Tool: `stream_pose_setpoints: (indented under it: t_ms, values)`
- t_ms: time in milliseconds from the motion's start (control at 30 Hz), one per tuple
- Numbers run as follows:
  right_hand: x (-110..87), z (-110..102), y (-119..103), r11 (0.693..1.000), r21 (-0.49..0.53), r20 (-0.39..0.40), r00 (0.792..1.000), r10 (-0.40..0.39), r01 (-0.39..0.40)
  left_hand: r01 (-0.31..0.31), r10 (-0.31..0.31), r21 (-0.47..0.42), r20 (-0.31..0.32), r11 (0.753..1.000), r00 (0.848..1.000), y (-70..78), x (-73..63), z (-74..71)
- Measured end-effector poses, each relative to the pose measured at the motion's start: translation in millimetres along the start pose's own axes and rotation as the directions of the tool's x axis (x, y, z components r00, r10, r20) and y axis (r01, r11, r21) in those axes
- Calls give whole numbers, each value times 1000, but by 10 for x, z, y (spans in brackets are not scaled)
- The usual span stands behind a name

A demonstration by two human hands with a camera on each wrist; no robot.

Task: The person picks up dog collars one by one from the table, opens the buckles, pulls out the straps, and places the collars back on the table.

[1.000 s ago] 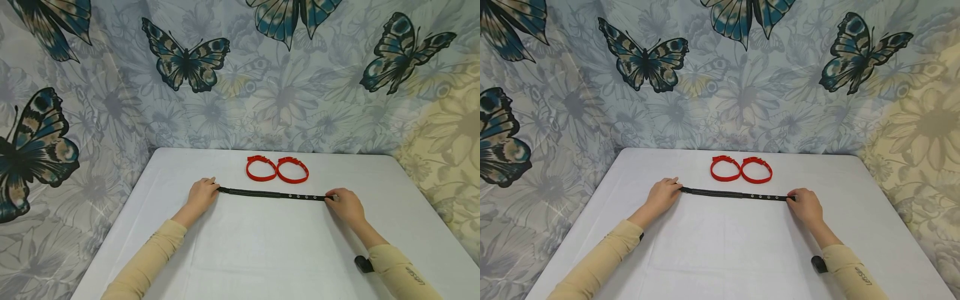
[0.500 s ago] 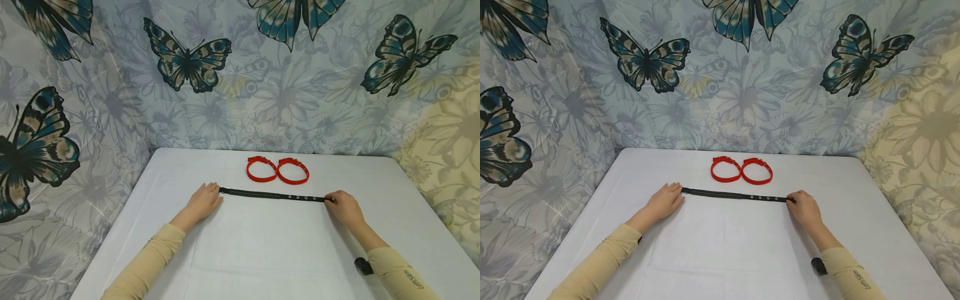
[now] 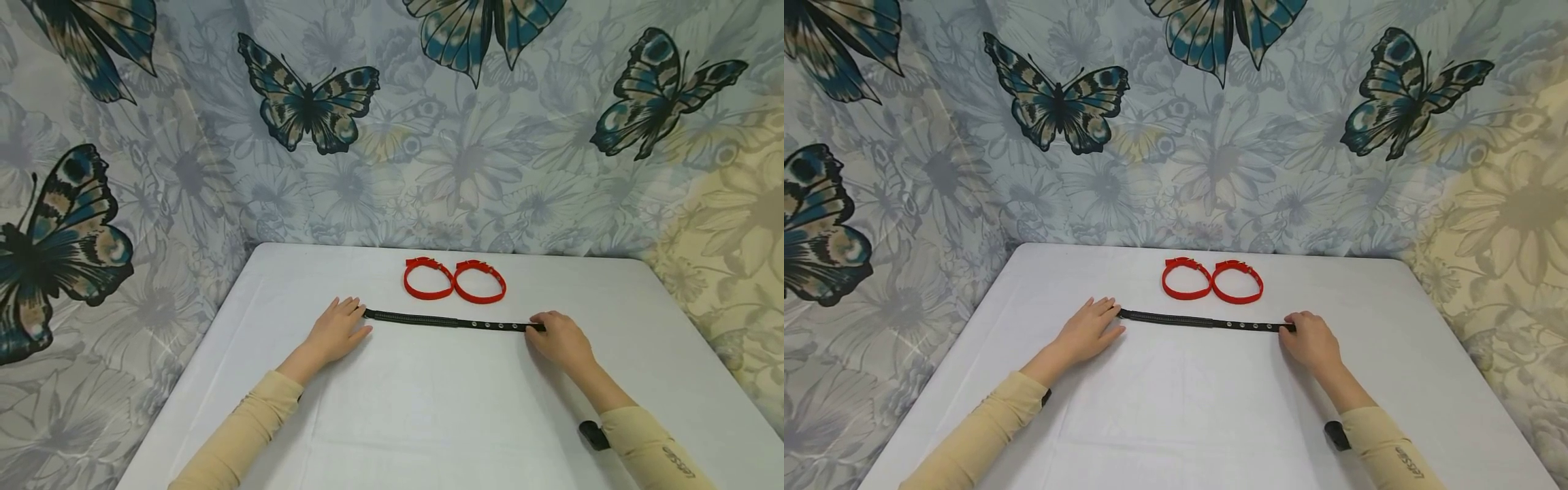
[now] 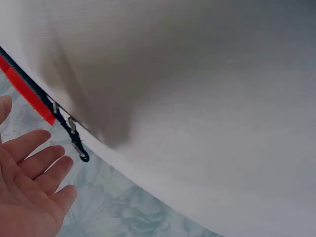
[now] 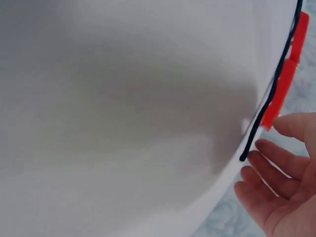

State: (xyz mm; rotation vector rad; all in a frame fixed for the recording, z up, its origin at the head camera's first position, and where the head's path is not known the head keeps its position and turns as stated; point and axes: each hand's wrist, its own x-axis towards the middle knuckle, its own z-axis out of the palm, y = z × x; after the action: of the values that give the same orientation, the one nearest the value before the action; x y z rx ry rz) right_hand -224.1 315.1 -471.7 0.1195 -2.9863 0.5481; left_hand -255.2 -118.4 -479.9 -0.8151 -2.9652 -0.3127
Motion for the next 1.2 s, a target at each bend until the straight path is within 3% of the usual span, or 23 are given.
stream_pose_setpoints:
  t_ms: [167, 233, 300, 367, 467, 533, 567, 667, 700, 767, 867, 967, 1033, 1100, 1200]
  values:
    - [22, -33, -168, 998, 55, -46, 998, -33, 36, 20, -24, -150, -27, 988, 999, 92, 45, -32]
    - [37, -30, -229, 992, 111, -65, 997, -49, 56, 39, -50, -290, -30, 956, 998, 139, 70, -50]
    - [58, -11, -280, 981, 183, -65, 997, -50, 61, 64, -81, -427, -20, 902, 997, 180, 107, -59]
    - [86, 17, -326, 966, 254, -40, 999, -31, 40, 97, -116, -558, 0, 824, 993, 217, 153, -58]
    - [142, 64, -415, 910, 407, 72, 996, 56, -81, 175, -181, -689, 64, 704, 981, 269, 241, -40]
    - [191, 106, -488, 808, 553, 182, 976, 123, -205, 235, -221, -766, 124, 599, 967, 300, 312, -16]
    - [217, 127, -531, 730, 629, 237, 960, 148, -268, 273, -240, -805, 167, 527, 956, 319, 351, -8]
    - [301, 196, -654, 456, 793, 364, 915, 176, -403, 361, -283, -886, 281, 291, 917, 379, 471, 18]
    - [331, 220, -692, 380, 821, 388, 904, 179, -427, 372, -293, -902, 304, 217, 907, 397, 511, 31]
    - [386, 261, -762, 272, 849, 419, 891, 176, -453, 382, -316, -918, 331, 112, 889, 434, 584, 54]
    - [471, 323, -853, 180, 857, 451, 872, 193, -483, 357, -362, -931, 310, 71, 879, 467, 683, 100]
    - [547, 377, -935, 110, 851, 481, 847, 227, -513, 333, -408, -940, 274, 79, 871, 482, 771, 142]
    - [590, 407, -987, 68, 849, 495, 834, 242, -524, 326, -438, -940, 251, 103, 863, 484, 831, 174]
    - [629, 438, -1032, 51, 848, 500, 829, 251, -527, 335, -471, -934, 242, 124, 849, 484, 890, 201]
    - [678, 481, -1091, 12, 852, 503, 824, 261, -524, 351, -506, -928, 244, 127, 827, 489, 969, 240]
